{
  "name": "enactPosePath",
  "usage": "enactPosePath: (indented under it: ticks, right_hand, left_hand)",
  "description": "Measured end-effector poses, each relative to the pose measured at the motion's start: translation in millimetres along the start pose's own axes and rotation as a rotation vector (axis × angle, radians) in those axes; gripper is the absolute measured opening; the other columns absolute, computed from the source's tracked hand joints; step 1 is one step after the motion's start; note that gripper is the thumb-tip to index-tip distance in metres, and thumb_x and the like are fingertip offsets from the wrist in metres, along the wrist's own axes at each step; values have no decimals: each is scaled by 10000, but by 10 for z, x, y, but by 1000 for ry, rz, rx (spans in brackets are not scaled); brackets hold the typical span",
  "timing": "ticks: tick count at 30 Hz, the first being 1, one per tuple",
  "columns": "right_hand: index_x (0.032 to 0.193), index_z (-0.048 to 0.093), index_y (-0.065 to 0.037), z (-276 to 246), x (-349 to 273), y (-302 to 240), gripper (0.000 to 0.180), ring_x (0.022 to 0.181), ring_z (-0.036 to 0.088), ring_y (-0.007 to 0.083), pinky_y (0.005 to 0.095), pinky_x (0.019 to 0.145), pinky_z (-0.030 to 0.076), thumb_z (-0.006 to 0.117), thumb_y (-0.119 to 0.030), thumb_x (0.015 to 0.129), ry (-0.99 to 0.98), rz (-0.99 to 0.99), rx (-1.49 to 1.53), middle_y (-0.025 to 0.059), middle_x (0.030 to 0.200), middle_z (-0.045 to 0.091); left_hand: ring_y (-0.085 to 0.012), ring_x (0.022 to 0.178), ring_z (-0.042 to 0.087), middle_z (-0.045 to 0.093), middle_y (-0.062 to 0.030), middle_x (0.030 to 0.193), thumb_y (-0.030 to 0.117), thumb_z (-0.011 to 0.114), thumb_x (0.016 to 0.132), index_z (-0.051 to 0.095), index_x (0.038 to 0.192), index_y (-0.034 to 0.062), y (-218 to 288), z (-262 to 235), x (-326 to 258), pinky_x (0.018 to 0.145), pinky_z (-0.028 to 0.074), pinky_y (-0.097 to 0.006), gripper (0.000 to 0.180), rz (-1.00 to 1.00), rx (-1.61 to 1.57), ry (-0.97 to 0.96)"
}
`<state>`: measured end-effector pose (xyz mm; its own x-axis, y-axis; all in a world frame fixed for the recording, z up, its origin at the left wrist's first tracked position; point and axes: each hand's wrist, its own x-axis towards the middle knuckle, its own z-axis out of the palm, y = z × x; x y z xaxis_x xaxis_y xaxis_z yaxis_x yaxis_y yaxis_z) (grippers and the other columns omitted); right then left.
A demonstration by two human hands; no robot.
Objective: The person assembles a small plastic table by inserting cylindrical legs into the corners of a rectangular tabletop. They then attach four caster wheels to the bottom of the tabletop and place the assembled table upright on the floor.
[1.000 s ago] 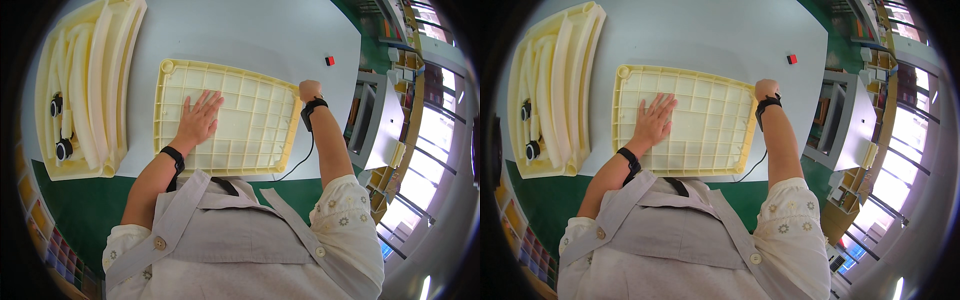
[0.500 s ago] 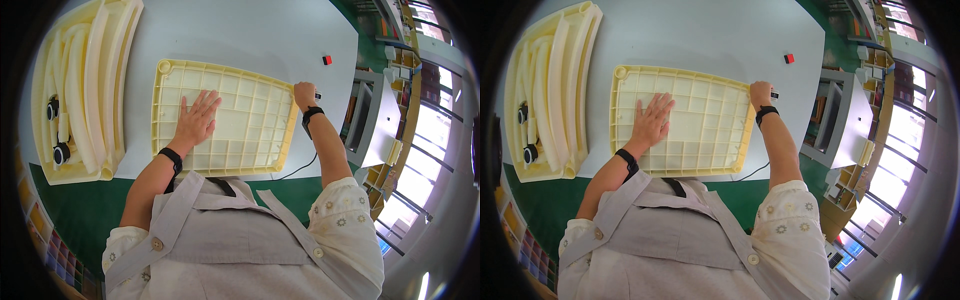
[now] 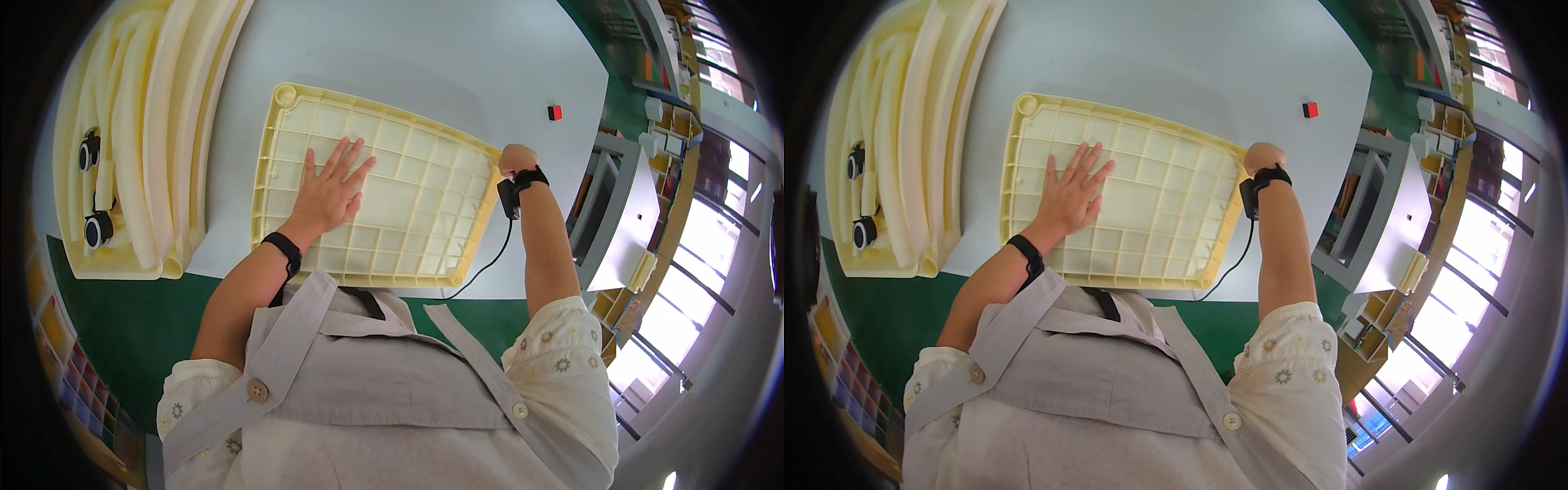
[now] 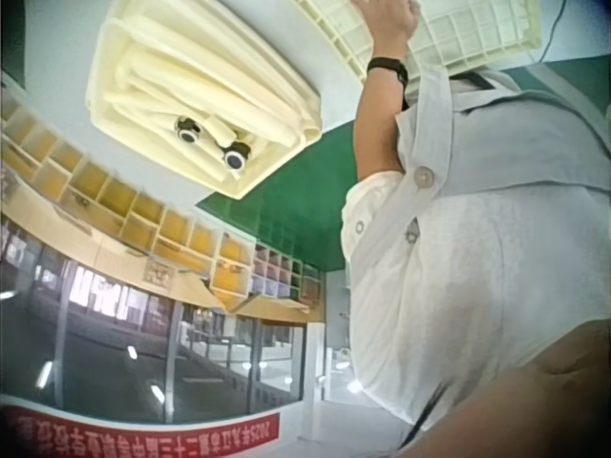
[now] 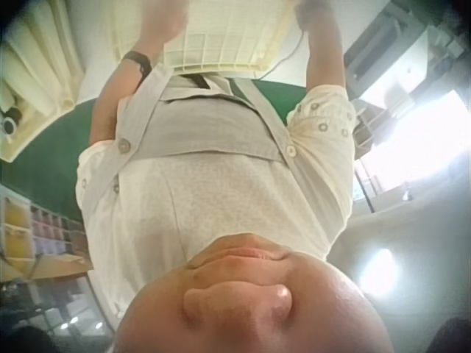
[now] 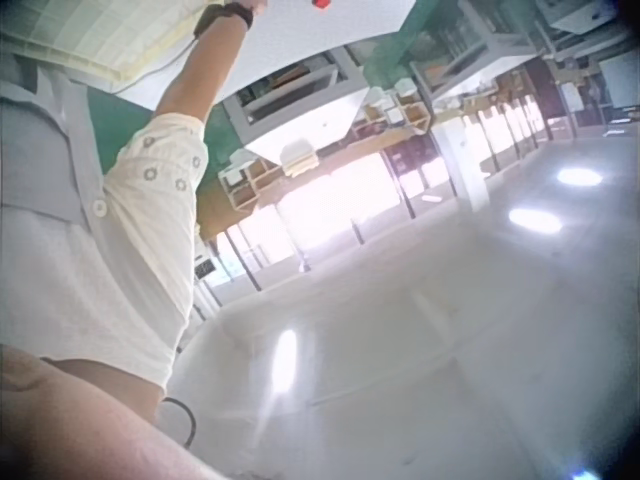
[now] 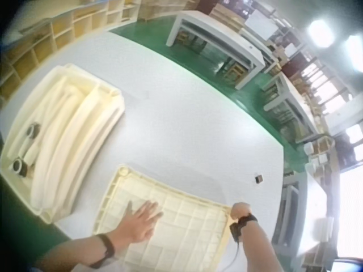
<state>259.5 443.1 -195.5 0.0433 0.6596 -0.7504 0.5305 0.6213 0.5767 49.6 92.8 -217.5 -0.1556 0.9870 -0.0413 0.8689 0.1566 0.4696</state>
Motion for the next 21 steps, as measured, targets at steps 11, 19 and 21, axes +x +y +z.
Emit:
enactPosePath:
  ticks: [11, 19, 21]
  right_hand:
    - [973, 719, -118, 102, -130, -112, 213, 926, 678, 273, 406, 745, 542, 644, -112, 773, 270, 15, -49, 73, 1010, 701]
    - [870, 722, -110, 316, -188, -45, 131, 860, 683, 283, 422, 709, 551, 638, -131, 771, 562, -168, -311, 102, 949, 704]
    - [833, 720, -117, 134, -180, 45, 122, 836, 681, 281, 397, 690, 546, 622, -114, 761, 290, -87, -49, 116, 922, 702]
  left_hand:
    - [-257, 1426, 181, 194, -59, 1549, 250, 585, 813, 331, 1438, 225, -16, 11, 8, 1004, 246, -692, 675, 6, 5, 21]
    - [-255, 1427, 172, 173, -46, 1554, 256, 592, 811, 308, 1447, 241, -15, 26, -5, 1004, 244, -697, 697, 4, 2, 18]
    - [-251, 1428, 170, 168, -41, 1556, 257, 591, 812, 312, 1444, 248, -22, 63, -1, 1009, 237, -698, 691, -13, -3, 10]
